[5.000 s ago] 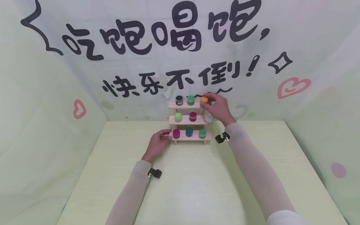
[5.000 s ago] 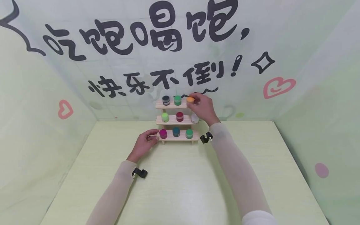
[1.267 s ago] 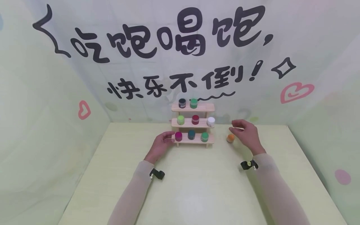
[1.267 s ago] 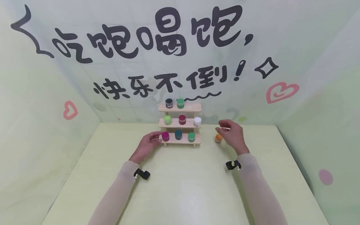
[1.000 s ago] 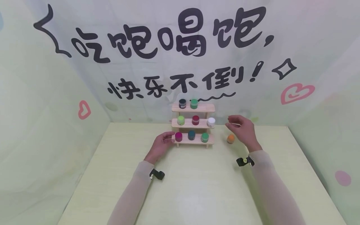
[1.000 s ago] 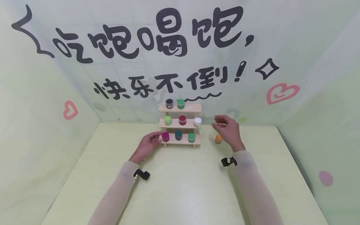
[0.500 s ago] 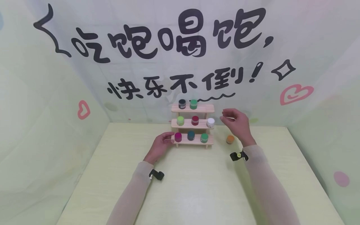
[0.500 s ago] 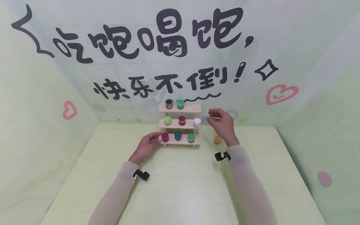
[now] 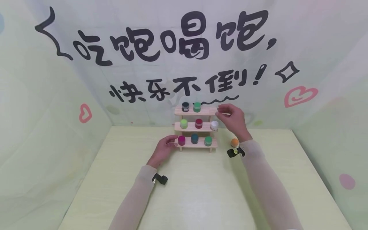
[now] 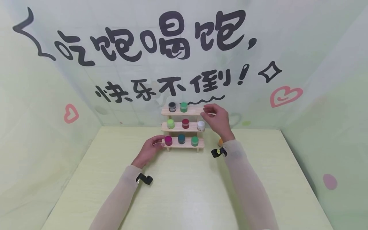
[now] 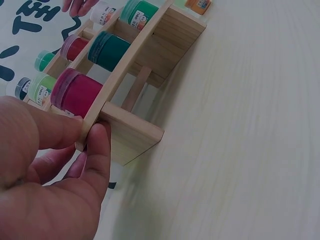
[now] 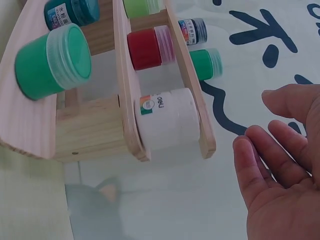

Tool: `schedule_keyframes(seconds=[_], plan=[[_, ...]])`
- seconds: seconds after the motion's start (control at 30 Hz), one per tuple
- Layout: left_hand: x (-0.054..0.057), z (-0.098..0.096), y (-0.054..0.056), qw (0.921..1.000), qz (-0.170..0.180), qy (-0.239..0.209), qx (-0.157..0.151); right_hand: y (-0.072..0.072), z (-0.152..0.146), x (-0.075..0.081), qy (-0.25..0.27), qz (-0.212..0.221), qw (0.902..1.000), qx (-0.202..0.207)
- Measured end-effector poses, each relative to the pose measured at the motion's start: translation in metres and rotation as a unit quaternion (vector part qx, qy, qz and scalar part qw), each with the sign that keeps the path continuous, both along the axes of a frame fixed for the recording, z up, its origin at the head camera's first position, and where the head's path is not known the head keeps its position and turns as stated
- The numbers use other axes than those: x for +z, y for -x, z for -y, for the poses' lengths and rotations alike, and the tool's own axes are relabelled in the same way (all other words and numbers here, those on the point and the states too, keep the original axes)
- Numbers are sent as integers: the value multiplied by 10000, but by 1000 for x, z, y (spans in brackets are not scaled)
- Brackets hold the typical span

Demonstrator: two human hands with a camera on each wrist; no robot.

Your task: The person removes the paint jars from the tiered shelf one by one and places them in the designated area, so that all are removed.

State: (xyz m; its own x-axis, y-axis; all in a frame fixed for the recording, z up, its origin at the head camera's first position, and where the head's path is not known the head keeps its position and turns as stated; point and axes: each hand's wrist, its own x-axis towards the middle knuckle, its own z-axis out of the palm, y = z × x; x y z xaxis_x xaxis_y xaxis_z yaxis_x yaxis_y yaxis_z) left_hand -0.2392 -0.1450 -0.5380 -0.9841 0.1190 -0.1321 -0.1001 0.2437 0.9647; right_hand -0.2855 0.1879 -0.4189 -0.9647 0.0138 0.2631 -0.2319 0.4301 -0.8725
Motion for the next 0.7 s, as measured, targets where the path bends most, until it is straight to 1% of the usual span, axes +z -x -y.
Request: schedule_keyframes(seconds=[0.1, 0.23, 0.4, 0.53, 0.7], plan=[[0, 0, 0, 9999, -29, 96, 10, 2, 6, 0, 0, 11, 10000, 37], [-1, 0, -1, 9998, 29, 193, 30, 6, 14, -1, -24, 8, 9999, 132], [0, -1, -2, 9996, 75, 256, 48, 12, 24, -3, -88, -96, 9997, 214], [3, -2, -4, 9997, 57, 242, 55, 18, 31, -1, -142, -118, 9995, 243], [5, -3, -4, 9998, 73, 166, 50, 26, 39, 3, -238, -5, 9991, 345]])
